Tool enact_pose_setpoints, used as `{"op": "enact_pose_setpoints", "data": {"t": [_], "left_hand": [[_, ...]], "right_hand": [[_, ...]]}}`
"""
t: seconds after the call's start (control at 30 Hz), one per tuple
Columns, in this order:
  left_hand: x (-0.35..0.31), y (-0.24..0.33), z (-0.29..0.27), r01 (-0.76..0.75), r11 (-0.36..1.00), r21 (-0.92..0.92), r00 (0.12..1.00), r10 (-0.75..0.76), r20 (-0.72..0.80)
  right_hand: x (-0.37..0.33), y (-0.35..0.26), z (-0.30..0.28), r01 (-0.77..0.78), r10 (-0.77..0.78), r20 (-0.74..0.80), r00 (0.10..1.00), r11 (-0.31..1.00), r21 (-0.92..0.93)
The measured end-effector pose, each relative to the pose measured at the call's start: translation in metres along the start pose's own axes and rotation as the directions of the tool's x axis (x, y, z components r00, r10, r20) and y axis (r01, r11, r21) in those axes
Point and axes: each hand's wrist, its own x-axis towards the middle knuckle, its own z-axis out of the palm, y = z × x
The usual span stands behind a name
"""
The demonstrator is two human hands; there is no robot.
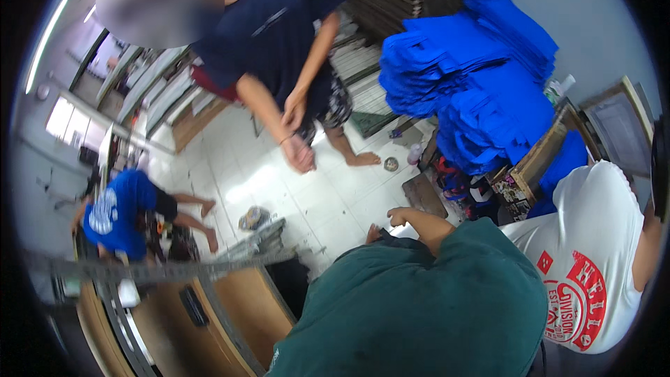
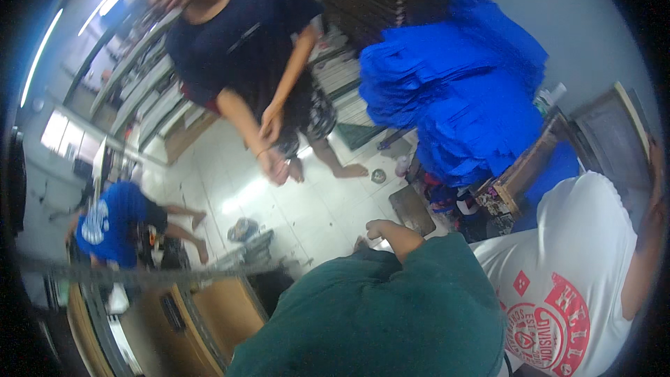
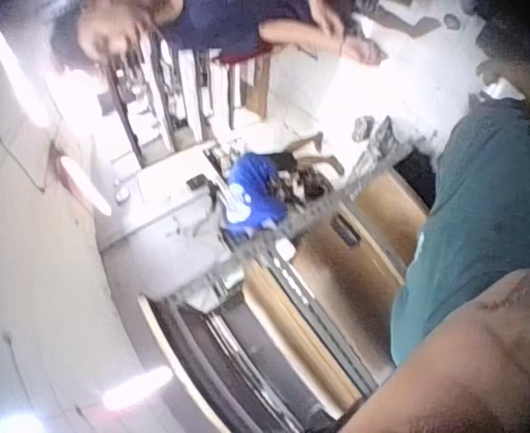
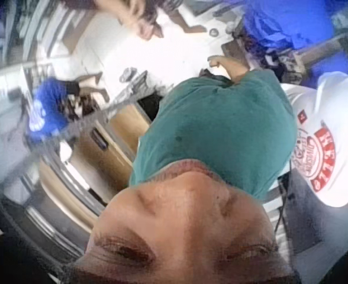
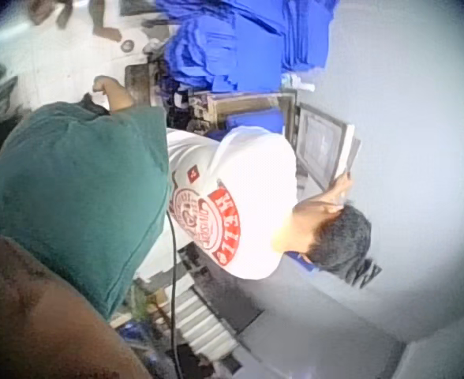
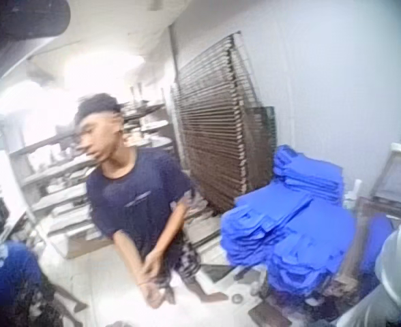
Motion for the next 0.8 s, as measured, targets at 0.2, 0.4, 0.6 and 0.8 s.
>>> {"op": "enact_pose_setpoints", "data": {"t": [0.2, 0.4, 0.6, 0.8], "left_hand": [[0.117, 0.094, -0.065, 0.108, 0.978, 0.176, 0.984, -0.130, 0.120], [0.318, 0.291, -0.039, -0.196, 0.897, 0.396, 0.913, 0.019, 0.408], [0.378, 0.579, 0.108, -0.601, 0.797, 0.053, 0.523, 0.342, 0.781], [0.044, 0.851, 0.100, -0.518, 0.657, -0.548, -0.497, 0.290, 0.818]], "right_hand": [[-0.030, -0.029, -0.085, -0.015, 0.014, 0.006, 1.000, 0.949, 0.316], [-0.067, 0.012, -0.086, -0.130, 0.197, -0.035, 0.980, 0.761, 0.635], [-0.066, 0.023, -0.059, -0.138, 0.382, -0.042, 0.923, 0.433, 0.891], [-0.052, -0.021, -0.031, 0.001, 0.525, -0.088, 0.847, 0.164, 0.987]]}}
